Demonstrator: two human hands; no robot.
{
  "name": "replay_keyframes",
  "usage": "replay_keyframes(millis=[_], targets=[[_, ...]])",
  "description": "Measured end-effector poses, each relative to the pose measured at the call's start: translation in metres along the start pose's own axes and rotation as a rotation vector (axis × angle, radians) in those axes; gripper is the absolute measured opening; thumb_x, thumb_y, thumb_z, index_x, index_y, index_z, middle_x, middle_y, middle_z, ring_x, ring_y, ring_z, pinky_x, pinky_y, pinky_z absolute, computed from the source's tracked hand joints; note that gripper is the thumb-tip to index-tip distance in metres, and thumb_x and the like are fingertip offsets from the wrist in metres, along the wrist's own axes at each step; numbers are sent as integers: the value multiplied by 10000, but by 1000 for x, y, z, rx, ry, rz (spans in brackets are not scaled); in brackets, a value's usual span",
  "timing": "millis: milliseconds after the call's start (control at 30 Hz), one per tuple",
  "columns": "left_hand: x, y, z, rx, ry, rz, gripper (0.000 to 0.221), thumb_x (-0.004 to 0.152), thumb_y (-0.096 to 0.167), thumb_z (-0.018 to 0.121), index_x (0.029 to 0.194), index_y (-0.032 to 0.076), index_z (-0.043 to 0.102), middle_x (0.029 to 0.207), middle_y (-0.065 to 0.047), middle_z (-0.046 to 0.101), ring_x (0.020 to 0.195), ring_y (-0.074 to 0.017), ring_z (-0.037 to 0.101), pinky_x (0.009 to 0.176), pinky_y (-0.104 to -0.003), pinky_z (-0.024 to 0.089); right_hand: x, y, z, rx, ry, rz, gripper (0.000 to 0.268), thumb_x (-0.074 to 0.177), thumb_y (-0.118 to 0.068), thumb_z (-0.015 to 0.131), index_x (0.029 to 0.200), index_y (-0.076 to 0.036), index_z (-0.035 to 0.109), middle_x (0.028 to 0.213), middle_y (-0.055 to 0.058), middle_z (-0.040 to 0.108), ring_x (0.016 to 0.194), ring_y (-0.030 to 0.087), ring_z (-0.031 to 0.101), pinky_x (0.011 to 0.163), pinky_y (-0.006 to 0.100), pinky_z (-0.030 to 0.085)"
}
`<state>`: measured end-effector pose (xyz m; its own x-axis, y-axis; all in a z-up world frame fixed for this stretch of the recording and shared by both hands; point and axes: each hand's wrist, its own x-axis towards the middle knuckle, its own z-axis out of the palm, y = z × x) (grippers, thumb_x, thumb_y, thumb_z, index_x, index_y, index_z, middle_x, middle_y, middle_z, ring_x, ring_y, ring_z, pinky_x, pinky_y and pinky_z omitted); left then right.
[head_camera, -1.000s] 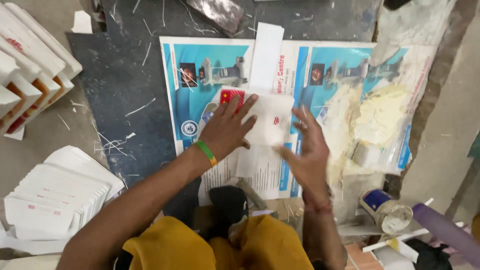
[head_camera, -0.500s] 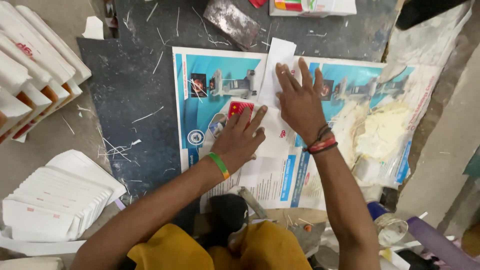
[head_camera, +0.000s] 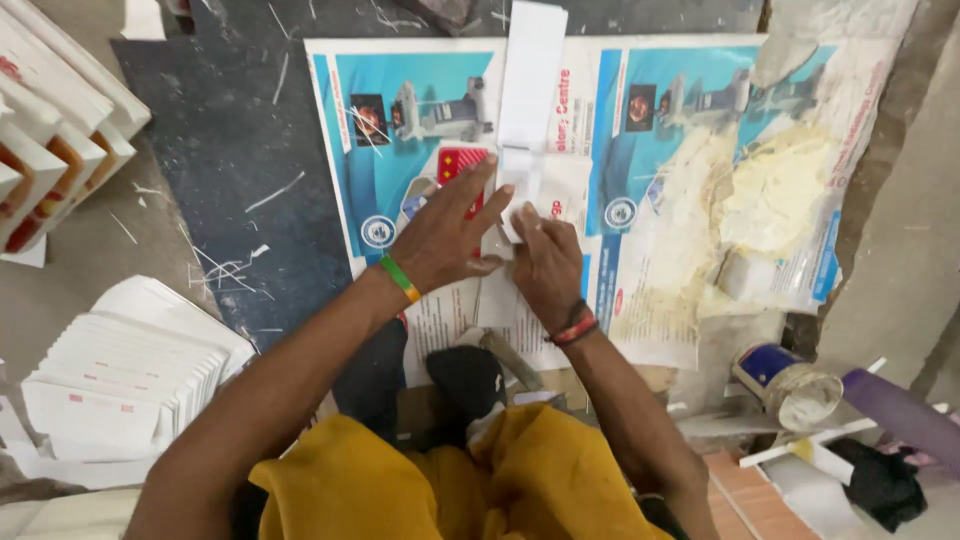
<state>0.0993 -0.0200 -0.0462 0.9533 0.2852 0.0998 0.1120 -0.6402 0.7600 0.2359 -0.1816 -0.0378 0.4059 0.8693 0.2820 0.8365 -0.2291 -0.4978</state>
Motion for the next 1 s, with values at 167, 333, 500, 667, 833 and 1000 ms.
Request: replay_keyframes(millis=[167, 333, 500, 667, 833, 1000], targets=[[-2, 0, 5, 299, 4, 140, 645, 771, 398, 859, 1238, -9, 678, 1477, -206, 522, 1383, -462, 442, 1183, -513, 420, 14, -1, -31, 14, -261, -67, 435, 1013, -90, 745, 1415, -10, 597, 1048, 73, 688, 992, 264, 629, 920, 461, 477], [-3, 0, 7, 255, -34, 80, 614, 757, 404, 862, 1212, 29, 692, 1450, -159, 558, 1363, -460, 441, 1130, -532, 430, -14, 101, -69, -596, -119, 295, 545, 1022, -318, 695, 1488, -62, 573, 1057, 163, 543, 1005, 367, 484, 884, 536, 351], [4, -8, 7, 256, 32, 138, 624, 724, 398, 862, 1194, 24, 696, 1440, -161, 560, 1360, -469, 437, 1116, -537, 438, -42, 123, -85, -868, -213, 246, 706, 969, -462, 705, 1514, -32, 572, 966, 176, 503, 944, 389, 448, 865, 549, 314], [-2, 0, 5, 241, -13, 96, 584, 767, 388, 867, 1190, 24, 694, 1450, -151, 557, 1380, -459, 437, 1128, -524, 435, -66, 115, -102, -901, -303, 235, 665, 1093, -512, 703, 1437, 37, 553, 1051, 204, 528, 1072, 422, 464, 1034, 607, 318], [0, 5, -4, 215, -36, 78, 609, 746, 424, 858, 1143, -3, 683, 1440, -173, 557, 1364, -468, 434, 1106, -536, 438, -85, 40, -73, -725, -321, 48, 473, 983, -272, 686, 1424, -129, 589, 1105, 105, 592, 1143, 352, 503, 1075, 602, 313], [-7, -1, 8, 176, -25, 97, 420, 903, 325, 803, 1167, 20, 684, 1459, -160, 564, 1378, -449, 423, 1094, -543, 436, -84, -44, -56, -327, -601, -201, 593, 947, -255, 616, 1526, -174, 516, 951, 107, 558, 989, 304, 523, 950, 576, 348]])
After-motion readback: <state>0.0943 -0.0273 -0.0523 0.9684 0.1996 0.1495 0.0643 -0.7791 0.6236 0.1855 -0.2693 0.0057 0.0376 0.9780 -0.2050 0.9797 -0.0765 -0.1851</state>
